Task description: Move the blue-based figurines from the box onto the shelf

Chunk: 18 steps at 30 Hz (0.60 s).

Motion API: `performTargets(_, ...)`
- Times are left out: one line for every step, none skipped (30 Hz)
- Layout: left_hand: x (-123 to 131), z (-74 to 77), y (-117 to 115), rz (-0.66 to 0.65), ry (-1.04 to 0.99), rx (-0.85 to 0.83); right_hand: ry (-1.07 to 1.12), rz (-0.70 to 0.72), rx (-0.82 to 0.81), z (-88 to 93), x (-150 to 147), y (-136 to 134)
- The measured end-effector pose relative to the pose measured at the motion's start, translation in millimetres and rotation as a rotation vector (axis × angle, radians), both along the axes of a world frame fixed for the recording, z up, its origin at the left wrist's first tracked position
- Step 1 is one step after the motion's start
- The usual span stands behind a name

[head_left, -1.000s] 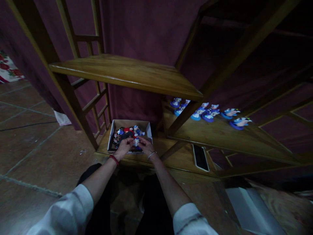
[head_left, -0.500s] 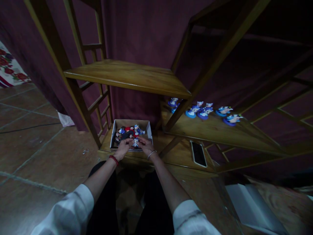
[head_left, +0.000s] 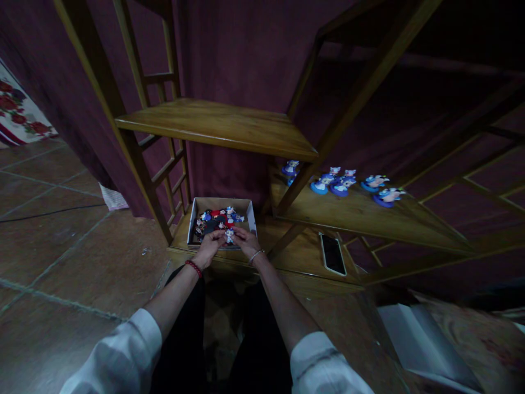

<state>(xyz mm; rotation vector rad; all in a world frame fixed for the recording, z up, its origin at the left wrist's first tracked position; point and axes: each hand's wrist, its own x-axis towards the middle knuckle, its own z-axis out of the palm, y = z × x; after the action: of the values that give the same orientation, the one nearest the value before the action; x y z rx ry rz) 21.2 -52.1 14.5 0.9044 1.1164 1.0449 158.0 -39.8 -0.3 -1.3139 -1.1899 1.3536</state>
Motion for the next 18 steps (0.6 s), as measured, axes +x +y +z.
performTargets(-0.2,-0.6,-1.2,-0.010,-0.046,0.003,0.001,0.002,-0.006,0.8,-0.2,-0.8)
performTargets(-0.2,-1.4,-2.3,-0.017,-0.084,0.007,0.000,0.002,-0.010,1.5,-0.4,-1.5)
performTargets(-0.2,-2.1,-3.4,-0.018,-0.109,0.008,-0.003,-0.001,-0.013,2.2,-0.4,-2.3)
performTargets(0.0,-2.9,-4.5,-0.011,-0.117,0.006,-0.005,-0.005,-0.015,2.8,-0.4,-3.1)
performTargets(0.4,-3.5,-5.5,-0.002,-0.122,0.002,-0.005,-0.010,-0.017,3.3,-0.2,-3.9)
performTargets(0.9,-4.0,-6.4,0.007,-0.129,-0.002,-0.001,-0.012,-0.018,3.7,0.0,-4.7)
performTargets(1.5,-4.3,-7.2,0.015,-0.137,-0.004,0.005,-0.011,-0.020,3.9,0.3,-5.3)
performTargets(2.2,-4.4,-7.9,0.022,-0.144,-0.007,0.012,-0.007,-0.020,4.0,0.6,-5.9)
performTargets(2.9,-4.4,-8.5,0.027,-0.147,-0.008,0.018,-0.002,-0.019,4.0,1.0,-6.4)
performTargets(3.6,-4.3,-9.0,0.031,-0.147,-0.009,0.022,0.002,-0.017,3.9,1.4,-6.7)
performTargets(4.3,-4.2,-9.4,0.036,-0.147,-0.010,0.024,0.005,-0.014,3.7,1.8,-6.9)
performTargets(5.0,-4.1,-9.6,0.040,-0.153,-0.012,0.025,0.007,-0.011,3.4,2.2,-7.0)
performTargets(5.6,-4.1,-9.8,0.044,-0.164,-0.015,0.025,0.009,-0.008,3.1,2.5,-7.0)
performTargets(6.2,-4.2,-9.8,0.047,-0.181,-0.018,0.026,0.010,-0.007,2.8,2.9,-6.9)
performTargets(6.8,-4.6,-9.7,0.050,-0.200,-0.022,0.027,0.010,-0.008,2.4,3.2,-6.9)
performTargets(7.4,-5.1,-9.6,0.054,-0.218,-0.027,0.028,0.009,-0.008,2.0,3.6,-6.8)
performTargets(7.9,-5.7,-9.4,0.061,-0.231,-0.032,0.030,0.005,-0.008,1.6,3.9,-6.7)
performTargets(8.4,-6.3,-9.3,0.067,-0.239,-0.036,0.033,0.001,-0.006,1.1,4.3,-6.7)
